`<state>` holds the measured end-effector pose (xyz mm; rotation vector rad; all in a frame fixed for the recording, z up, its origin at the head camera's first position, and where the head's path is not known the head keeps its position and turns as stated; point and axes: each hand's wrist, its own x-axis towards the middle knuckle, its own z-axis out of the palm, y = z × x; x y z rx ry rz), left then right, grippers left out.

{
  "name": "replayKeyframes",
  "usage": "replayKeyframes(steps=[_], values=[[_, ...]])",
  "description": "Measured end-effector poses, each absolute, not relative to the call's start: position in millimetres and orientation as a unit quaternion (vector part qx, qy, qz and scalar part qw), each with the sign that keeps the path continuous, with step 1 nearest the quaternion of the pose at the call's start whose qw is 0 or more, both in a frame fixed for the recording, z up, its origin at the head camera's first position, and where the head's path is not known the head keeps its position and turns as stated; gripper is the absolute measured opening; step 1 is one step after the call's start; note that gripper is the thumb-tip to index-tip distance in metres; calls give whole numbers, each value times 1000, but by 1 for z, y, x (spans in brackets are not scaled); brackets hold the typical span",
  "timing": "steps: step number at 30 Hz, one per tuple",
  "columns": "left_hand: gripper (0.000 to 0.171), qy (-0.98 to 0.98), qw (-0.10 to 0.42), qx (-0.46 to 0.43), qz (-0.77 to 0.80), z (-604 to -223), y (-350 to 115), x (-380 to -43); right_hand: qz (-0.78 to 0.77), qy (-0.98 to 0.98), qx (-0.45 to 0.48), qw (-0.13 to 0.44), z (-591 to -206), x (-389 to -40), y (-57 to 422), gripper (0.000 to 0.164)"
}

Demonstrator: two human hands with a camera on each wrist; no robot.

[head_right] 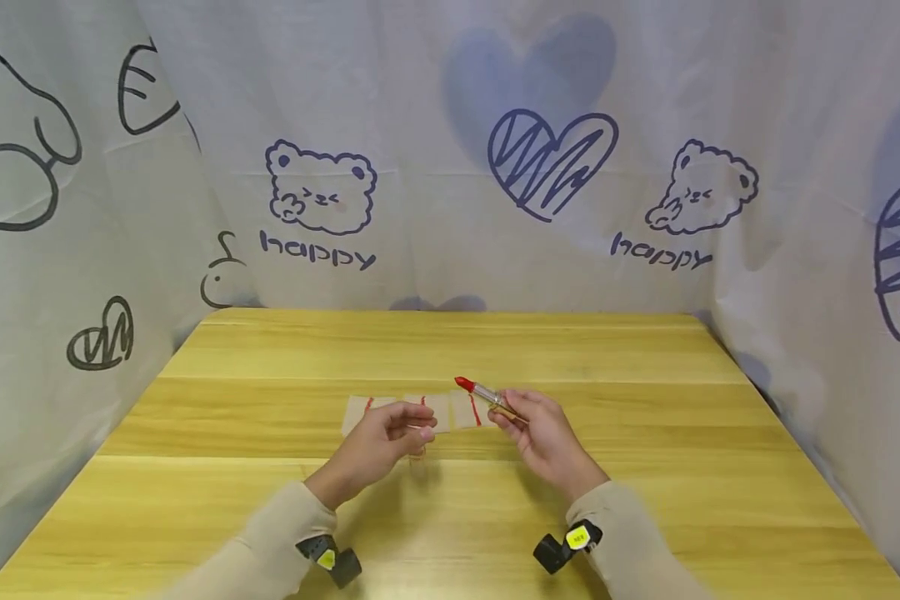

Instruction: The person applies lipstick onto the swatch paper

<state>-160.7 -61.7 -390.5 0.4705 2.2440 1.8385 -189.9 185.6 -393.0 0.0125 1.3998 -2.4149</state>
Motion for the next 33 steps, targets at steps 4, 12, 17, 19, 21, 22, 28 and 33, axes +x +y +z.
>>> replayKeyframes(steps=[4, 12, 17, 19, 21, 22, 28, 33], values=[[34, 723, 109, 143, 667, -390, -54, -146, -871, 452, 15, 190, -394, -172, 176, 19], [39, 692, 106, 125, 703, -402, -47, -128, -892, 406, -1, 199, -401, -138, 165, 16], [39, 665, 86, 112, 733, -411, -42, -122, -904, 362, -35, 223, -406, -123, 163, 15], [37, 657, 85, 105, 741, -413, -40, -119, -907, 348, -45, 234, -409, -117, 161, 17], [36, 652, 88, 98, 747, -415, -40, -116, -909, 333, -54, 244, -412, -111, 160, 20], [35, 650, 91, 91, 749, -415, -40, -114, -911, 325, -59, 249, -414, -108, 159, 21], [33, 638, 114, 77, 757, -418, -45, -104, -913, 289, -97, 271, -426, -95, 149, 28], [31, 629, 113, 92, 764, -421, -41, -99, -913, 283, -120, 270, -436, -92, 136, 27]])
